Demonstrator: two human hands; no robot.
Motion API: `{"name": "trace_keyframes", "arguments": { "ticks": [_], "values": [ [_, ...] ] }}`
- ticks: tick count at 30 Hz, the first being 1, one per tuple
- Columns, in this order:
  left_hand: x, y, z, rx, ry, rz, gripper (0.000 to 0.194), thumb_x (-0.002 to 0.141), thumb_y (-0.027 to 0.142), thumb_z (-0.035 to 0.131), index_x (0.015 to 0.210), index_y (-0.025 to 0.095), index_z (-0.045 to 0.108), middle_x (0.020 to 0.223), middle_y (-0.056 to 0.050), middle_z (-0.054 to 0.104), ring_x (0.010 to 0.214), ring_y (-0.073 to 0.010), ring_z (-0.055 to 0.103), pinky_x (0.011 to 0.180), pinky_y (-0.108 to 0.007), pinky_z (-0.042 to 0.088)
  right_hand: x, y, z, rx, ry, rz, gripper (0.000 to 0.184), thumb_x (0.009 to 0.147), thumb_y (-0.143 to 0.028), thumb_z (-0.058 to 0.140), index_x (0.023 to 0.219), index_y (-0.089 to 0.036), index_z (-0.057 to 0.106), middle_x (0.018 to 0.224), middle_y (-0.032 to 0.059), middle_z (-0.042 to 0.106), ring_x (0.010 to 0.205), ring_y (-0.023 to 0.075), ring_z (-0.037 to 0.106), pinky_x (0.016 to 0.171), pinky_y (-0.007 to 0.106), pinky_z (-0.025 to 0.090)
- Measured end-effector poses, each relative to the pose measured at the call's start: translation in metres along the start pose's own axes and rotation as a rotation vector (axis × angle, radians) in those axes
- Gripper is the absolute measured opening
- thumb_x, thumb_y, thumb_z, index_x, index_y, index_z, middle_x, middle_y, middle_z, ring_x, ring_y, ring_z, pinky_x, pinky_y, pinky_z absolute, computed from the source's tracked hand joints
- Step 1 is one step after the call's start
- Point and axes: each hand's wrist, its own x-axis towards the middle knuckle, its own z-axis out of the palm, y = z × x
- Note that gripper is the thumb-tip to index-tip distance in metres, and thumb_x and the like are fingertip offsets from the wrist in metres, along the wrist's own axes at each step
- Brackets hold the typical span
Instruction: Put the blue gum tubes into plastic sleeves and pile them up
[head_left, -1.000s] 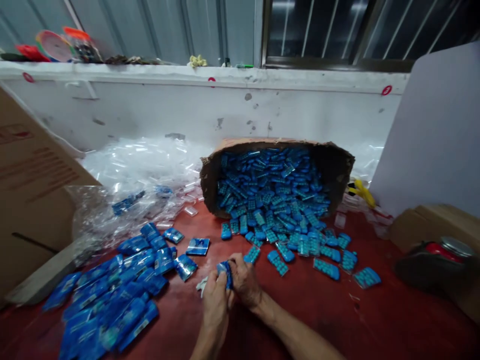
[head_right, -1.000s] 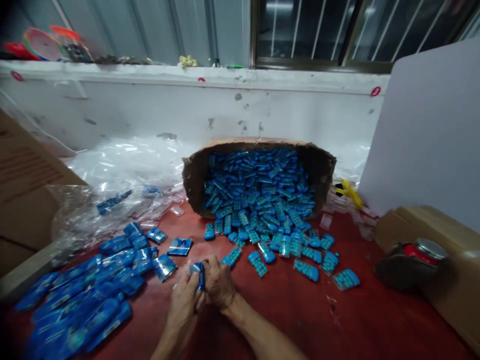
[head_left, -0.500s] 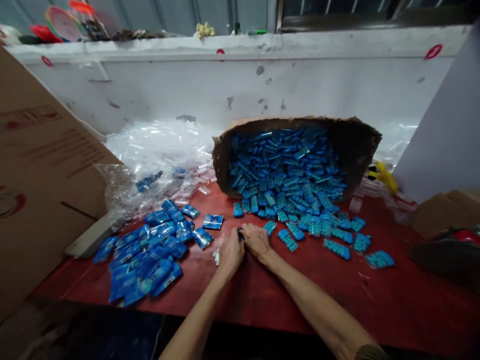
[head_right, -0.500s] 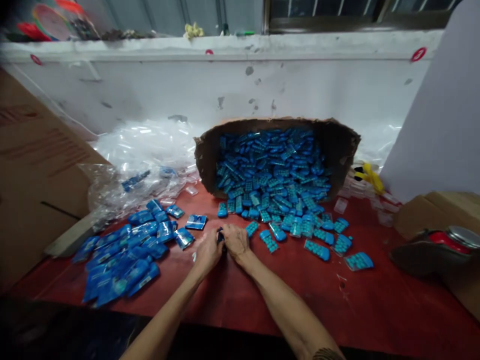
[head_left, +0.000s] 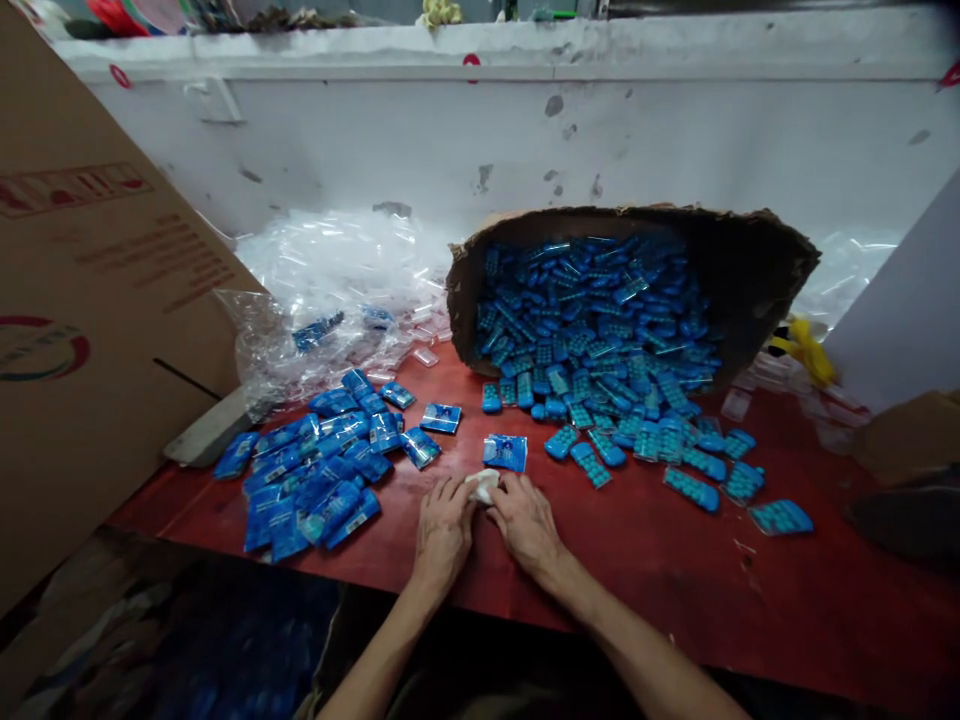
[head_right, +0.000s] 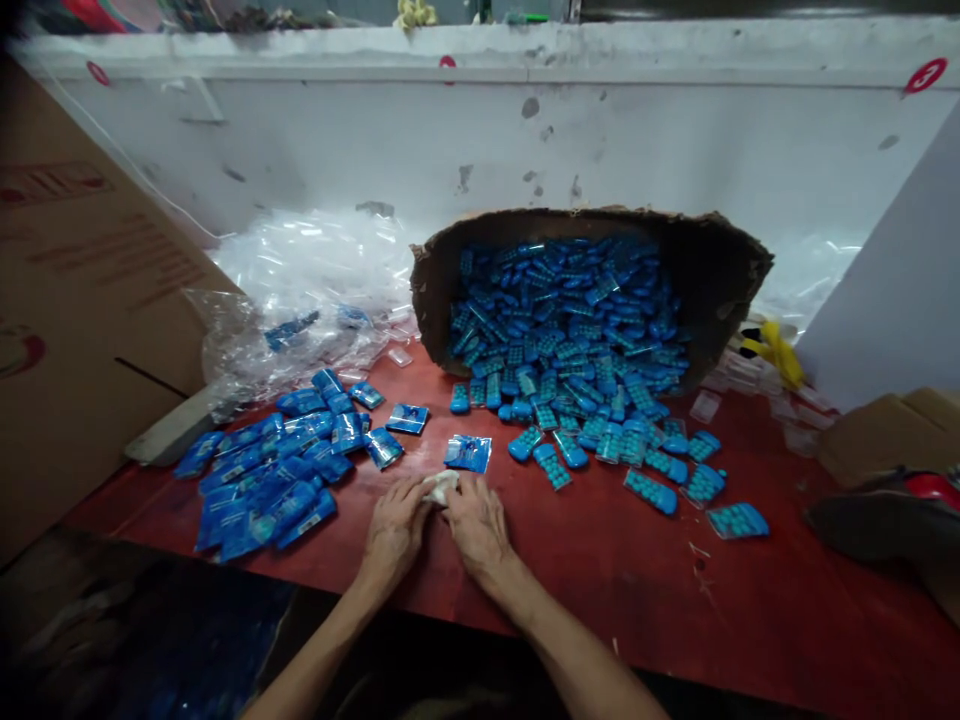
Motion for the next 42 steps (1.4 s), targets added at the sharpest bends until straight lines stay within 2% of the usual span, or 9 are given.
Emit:
{"name": "trace_keyframes", "arguments": {
  "ticks": [6, 10, 14, 17, 22, 25, 31, 35, 42],
  "values": [
    [-0.004, -0.002, -0.007, -0.103, 0.030, 0.026, 0.027, 0.082, 0.017, 0.033, 0.084, 0.019, 0.060, 0.088, -0.006, 0.062, 0.085, -0.0191, 0.053, 0.077, -0.035, 0.040, -0.002, 0.005, -0.001, 0.251, -0.136, -0.220, 0.017, 0.083, -0.028, 0.044, 0.082, -0.024, 0.061, 0.081, -0.0009, 0.061, 0.073, 0.0122, 0.054, 0.062, 0.020, 0.039],
    [-0.007, 0.003, -0.007, -0.084, -0.002, 0.002, 0.027, 0.079, 0.015, 0.036, 0.095, 0.019, 0.058, 0.099, -0.007, 0.061, 0.097, -0.0227, 0.050, 0.084, -0.040, 0.037, 0.023, 0.028, -0.006, 0.123, 0.025, 0.023, 0.017, 0.083, -0.029, 0.045, 0.091, -0.025, 0.060, 0.086, 0.0016, 0.059, 0.079, 0.0138, 0.053, 0.067, 0.022, 0.038],
    [-0.015, 0.015, -0.013, -0.153, 0.100, -0.104, 0.035, 0.075, 0.020, 0.044, 0.109, 0.017, 0.051, 0.110, -0.009, 0.057, 0.114, -0.0278, 0.040, 0.094, -0.047, 0.027, 0.041, 0.045, 0.009, -0.009, 0.089, 0.153, 0.016, 0.081, -0.026, 0.049, 0.076, -0.020, 0.063, 0.080, 0.0053, 0.058, 0.077, 0.0165, 0.050, 0.065, 0.025, 0.036],
    [-0.018, 0.034, -0.020, -0.395, 0.201, -0.245, 0.029, 0.076, 0.026, 0.044, 0.100, 0.016, 0.056, 0.104, -0.010, 0.060, 0.104, -0.0257, 0.049, 0.090, -0.042, 0.034, 0.042, 0.047, 0.015, -0.012, 0.111, 0.151, 0.019, 0.082, -0.025, 0.046, 0.073, -0.019, 0.062, 0.078, 0.0053, 0.057, 0.076, 0.0164, 0.049, 0.065, 0.025, 0.036],
    [-0.007, 0.072, -0.014, -1.150, -0.039, -0.730, 0.044, 0.067, 0.040, 0.055, 0.104, 0.014, 0.052, 0.066, -0.002, 0.059, 0.051, -0.0126, 0.056, 0.046, -0.023, 0.042, 0.019, 0.031, -0.011, 0.022, 0.169, 0.075, 0.021, 0.084, -0.026, 0.043, 0.081, -0.022, 0.063, 0.080, 0.0047, 0.056, 0.077, 0.0162, 0.048, 0.068, 0.026, 0.036],
    [0.002, 0.079, -0.008, -1.376, -0.012, -0.819, 0.048, 0.058, 0.042, 0.063, 0.095, 0.013, 0.055, 0.066, -0.001, 0.058, 0.050, -0.0097, 0.054, 0.043, -0.019, 0.038, -0.004, 0.019, -0.032, 0.140, 0.194, -0.017, 0.022, 0.084, -0.024, 0.041, 0.085, -0.024, 0.063, 0.081, 0.0042, 0.056, 0.077, 0.0166, 0.048, 0.069, 0.027, 0.037],
    [0.001, 0.077, -0.006, -1.378, 0.074, -0.840, 0.033, 0.054, 0.040, 0.066, 0.068, 0.012, 0.057, 0.052, 0.002, 0.054, 0.043, -0.0076, 0.047, 0.040, -0.019, 0.034, -0.027, 0.019, -0.030, 0.648, 0.222, 0.215, 0.031, 0.075, -0.030, 0.052, 0.103, -0.017, 0.055, 0.090, 0.0063, 0.056, 0.078, 0.0168, 0.052, 0.071, 0.029, 0.044],
    [-0.003, 0.076, -0.005, -1.256, 0.056, -0.849, 0.029, 0.054, 0.039, 0.065, 0.059, 0.014, 0.052, 0.038, 0.007, 0.043, 0.032, -0.0052, 0.036, 0.033, -0.018, 0.026, -0.026, 0.022, -0.022, 0.990, 0.095, 0.343, 0.022, 0.075, -0.036, 0.050, 0.071, -0.015, 0.057, 0.062, -0.0013, 0.053, 0.059, 0.0114, 0.049, 0.056, 0.022, 0.042],
    [0.002, 0.077, -0.001, -1.306, -0.016, -0.803, 0.031, 0.058, 0.041, 0.063, 0.055, 0.013, 0.051, 0.037, 0.005, 0.045, 0.031, -0.0053, 0.037, 0.032, -0.018, 0.026, -0.026, 0.024, -0.024, 1.059, 0.042, 0.425, 0.029, 0.075, -0.042, 0.048, 0.061, -0.017, 0.045, 0.053, -0.0057, 0.039, 0.050, 0.0077, 0.037, 0.048, 0.019, 0.033]
  ]
}}
